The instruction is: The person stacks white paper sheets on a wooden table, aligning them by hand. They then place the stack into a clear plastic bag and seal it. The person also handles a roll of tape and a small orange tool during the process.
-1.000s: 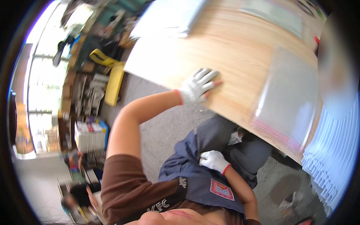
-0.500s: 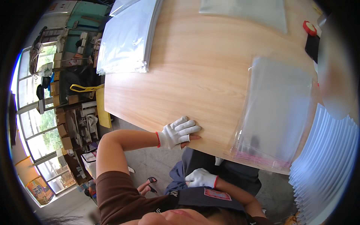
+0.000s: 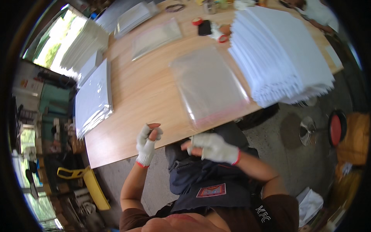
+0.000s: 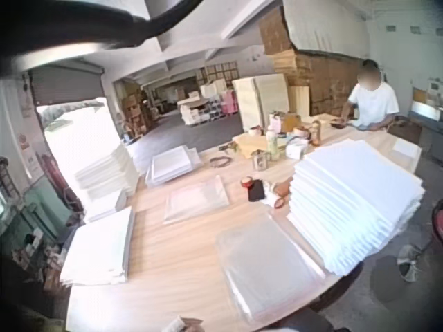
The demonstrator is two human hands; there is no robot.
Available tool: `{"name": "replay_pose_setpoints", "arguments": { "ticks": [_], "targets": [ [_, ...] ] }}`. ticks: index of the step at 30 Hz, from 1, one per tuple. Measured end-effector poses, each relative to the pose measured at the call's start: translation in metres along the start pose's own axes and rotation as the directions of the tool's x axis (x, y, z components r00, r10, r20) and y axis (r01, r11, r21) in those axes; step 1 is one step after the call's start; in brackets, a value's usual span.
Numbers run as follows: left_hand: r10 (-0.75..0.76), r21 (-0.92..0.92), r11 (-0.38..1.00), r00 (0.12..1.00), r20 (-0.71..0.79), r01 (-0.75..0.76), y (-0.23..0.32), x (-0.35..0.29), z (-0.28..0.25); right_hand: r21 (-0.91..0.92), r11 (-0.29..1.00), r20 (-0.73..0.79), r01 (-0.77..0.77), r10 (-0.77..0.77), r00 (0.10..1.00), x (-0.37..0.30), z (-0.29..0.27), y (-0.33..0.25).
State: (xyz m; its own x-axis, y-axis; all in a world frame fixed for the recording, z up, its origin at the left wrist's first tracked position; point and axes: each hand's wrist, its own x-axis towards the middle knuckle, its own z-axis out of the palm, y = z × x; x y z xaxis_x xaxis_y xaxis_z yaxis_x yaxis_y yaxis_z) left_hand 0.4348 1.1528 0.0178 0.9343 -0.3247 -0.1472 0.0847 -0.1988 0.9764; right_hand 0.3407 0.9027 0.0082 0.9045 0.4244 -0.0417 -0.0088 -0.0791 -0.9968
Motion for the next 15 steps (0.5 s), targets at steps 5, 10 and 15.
{"name": "replay_pose_setpoints", "arguments": {
  "ticks": [5, 10, 15],
  "targets": [
    [0.451, -0.629, 0.750, 0.853, 0.263, -0.203, 0.159, -0.083, 0.050, 0.303, 0.876, -0.140, 0.375, -0.348, 0.927, -0.064, -0.038, -0.172],
    [0.874, -0.672, 0.407, 0.476, 0.091, -0.618, 0.235, -0.163, 0.057, 0.128, 0.768, -0.031, 0.627, -0.629, 0.777, -0.135, -0.010, -0.223],
    [0.991, -0.340, -0.011, 0.035, -0.131, -0.940, 0.243, -0.186, 0.067, -0.279, 0.584, 0.002, 0.762, -0.793, 0.609, -0.189, -0.022, -0.220]
  ]
}}
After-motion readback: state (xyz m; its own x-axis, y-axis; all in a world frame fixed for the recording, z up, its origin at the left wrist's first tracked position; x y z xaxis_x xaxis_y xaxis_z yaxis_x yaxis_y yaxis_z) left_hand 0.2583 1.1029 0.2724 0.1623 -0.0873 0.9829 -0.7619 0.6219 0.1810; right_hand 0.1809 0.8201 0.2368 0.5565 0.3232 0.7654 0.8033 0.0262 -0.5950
